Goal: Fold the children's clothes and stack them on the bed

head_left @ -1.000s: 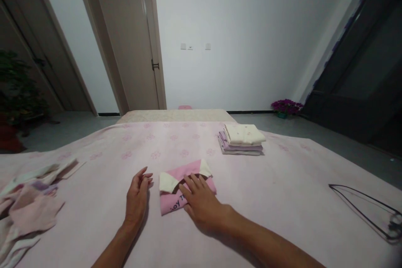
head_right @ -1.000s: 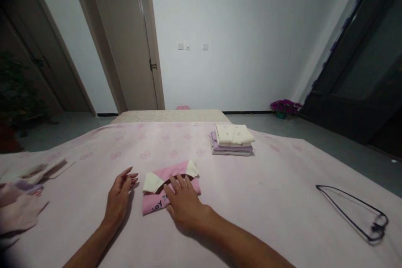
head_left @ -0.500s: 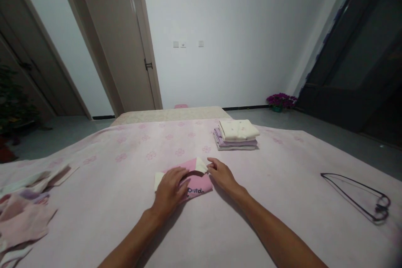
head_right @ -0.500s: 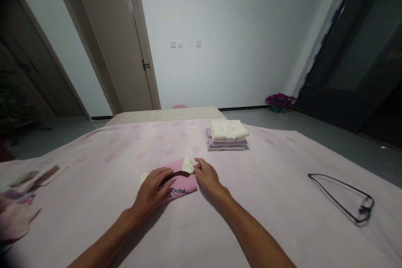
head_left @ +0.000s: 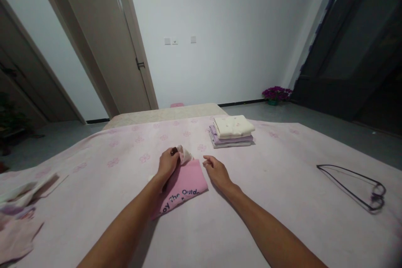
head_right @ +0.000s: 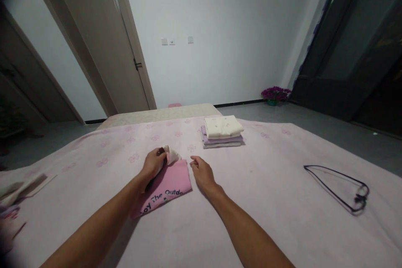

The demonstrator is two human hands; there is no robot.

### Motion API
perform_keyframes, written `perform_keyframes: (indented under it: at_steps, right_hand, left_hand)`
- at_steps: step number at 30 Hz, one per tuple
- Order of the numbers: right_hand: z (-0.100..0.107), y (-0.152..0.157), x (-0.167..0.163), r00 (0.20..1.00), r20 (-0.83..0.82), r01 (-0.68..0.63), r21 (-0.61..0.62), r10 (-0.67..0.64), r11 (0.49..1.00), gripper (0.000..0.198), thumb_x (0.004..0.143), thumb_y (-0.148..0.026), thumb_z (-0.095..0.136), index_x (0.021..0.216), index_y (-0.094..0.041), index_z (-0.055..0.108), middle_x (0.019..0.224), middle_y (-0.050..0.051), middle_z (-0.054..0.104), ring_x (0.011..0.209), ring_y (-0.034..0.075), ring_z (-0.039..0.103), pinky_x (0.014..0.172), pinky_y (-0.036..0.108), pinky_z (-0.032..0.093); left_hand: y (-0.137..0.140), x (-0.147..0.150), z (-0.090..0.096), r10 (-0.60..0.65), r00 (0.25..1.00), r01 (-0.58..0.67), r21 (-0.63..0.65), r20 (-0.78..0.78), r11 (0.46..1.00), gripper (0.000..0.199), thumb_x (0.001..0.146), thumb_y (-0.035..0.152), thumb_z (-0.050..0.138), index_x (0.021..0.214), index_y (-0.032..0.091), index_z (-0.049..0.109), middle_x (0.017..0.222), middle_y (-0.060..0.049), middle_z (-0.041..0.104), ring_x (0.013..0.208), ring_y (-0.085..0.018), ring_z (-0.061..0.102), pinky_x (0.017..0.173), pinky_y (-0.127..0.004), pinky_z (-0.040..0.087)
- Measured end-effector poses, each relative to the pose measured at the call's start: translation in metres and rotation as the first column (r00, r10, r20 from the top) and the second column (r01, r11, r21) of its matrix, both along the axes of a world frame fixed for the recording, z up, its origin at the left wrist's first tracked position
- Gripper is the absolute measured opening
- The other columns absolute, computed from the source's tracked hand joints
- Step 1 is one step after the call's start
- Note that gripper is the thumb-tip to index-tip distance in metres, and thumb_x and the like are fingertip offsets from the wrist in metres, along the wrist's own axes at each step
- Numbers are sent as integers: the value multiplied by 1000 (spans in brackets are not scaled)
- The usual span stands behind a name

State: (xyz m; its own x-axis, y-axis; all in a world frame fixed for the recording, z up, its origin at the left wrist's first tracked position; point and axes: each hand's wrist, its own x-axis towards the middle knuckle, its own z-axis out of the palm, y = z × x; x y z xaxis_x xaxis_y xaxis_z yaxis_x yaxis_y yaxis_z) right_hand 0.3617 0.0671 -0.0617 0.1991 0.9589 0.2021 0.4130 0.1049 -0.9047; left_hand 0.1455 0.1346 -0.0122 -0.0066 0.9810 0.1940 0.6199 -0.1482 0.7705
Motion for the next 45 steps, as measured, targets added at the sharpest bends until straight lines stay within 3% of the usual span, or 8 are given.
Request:
perform_keyframes:
  at_steps: [6, 10, 15, 20, 23, 27, 36, 45]
  right_hand:
    - [1, -9, -5, 997, 80, -21, 98, 13, 995, 37, 86, -27, 51, 119, -23, 68, 114, 7, 72, 104, 21, 66, 98, 38, 48]
    - [1, 2, -1, 995, 94, -21, 104, 11, 994, 39, 84, -25, 53, 120, -21, 68, 122, 9, 68, 104, 21, 65, 99, 38, 48]
    - [15, 46, -10, 985, 109, -140, 72, 132, 988, 44, 78, -29, 67, 121, -22, 69, 122, 9, 69, 112, 23, 61, 102, 40, 44]
    - [25, 90, -43, 962, 71, -256, -102, 264, 961, 58, 59, -20, 79, 116, -21, 70, 89, 0, 72, 80, 17, 64, 78, 30, 50]
    - [26, 104, -56, 973, 119, -185, -120, 199, 975, 52, 63, -20, 76, 115, -20, 69, 84, -1, 69, 73, 14, 61, 71, 27, 47]
    - [29, 100, -41, 982, 188, -8, -83, 23, 997, 49, 77, -29, 68, 125, -23, 63, 107, 5, 67, 89, 17, 61, 77, 29, 46]
    - [26, 26, 1, 956, 288, 84, -115, -47, 990, 22, 83, -31, 58, 99, -22, 70, 81, 1, 71, 74, 18, 64, 66, 28, 42]
    - [43, 6, -34, 789, 611, 42, -157, 64, 987, 22, 89, -41, 59, 90, -23, 72, 96, 6, 75, 87, 21, 67, 70, 29, 40]
  left_hand:
    - [24, -46, 24, 95, 987, -100, 33, 127, 994, 56, 87, 30, 56, 138, 7, 54, 122, -19, 69, 104, -24, 67, 90, -36, 51]
    - [-14, -88, 28, -205, 969, 211, -34, 141, 977, 50, 75, 46, 71, 114, 16, 73, 114, -13, 74, 104, -27, 69, 93, -37, 52]
    - [-75, -118, 16, -411, 897, 404, -77, -164, 912, 60, 60, 39, 82, 118, 28, 73, 123, -8, 71, 108, -30, 66, 92, -37, 52]
    - [-69, -115, 13, -222, 912, 225, -32, -345, 974, 21, 83, 35, 59, 94, 24, 74, 98, -5, 75, 92, -23, 67, 82, -32, 48]
    - [-32, -116, 21, -29, 972, 34, 18, -233, 999, 25, 89, 36, 51, 96, 22, 71, 92, -5, 74, 82, -20, 66, 76, -30, 49]
    - [0, -125, 28, 264, 965, -261, 135, -2, 956, 40, 89, 37, 54, 122, 16, 61, 120, -13, 68, 93, -20, 67, 79, -31, 51]
    - [-82, -125, -1, 68, 953, -79, -25, -296, 997, 25, 94, 43, 49, 92, 22, 63, 85, -2, 71, 72, -17, 64, 66, -28, 40]
    - [-95, -95, 4, 23, 809, -129, -138, -588, 982, 31, 95, 45, 48, 94, 19, 66, 97, -11, 73, 88, -25, 68, 70, -31, 39]
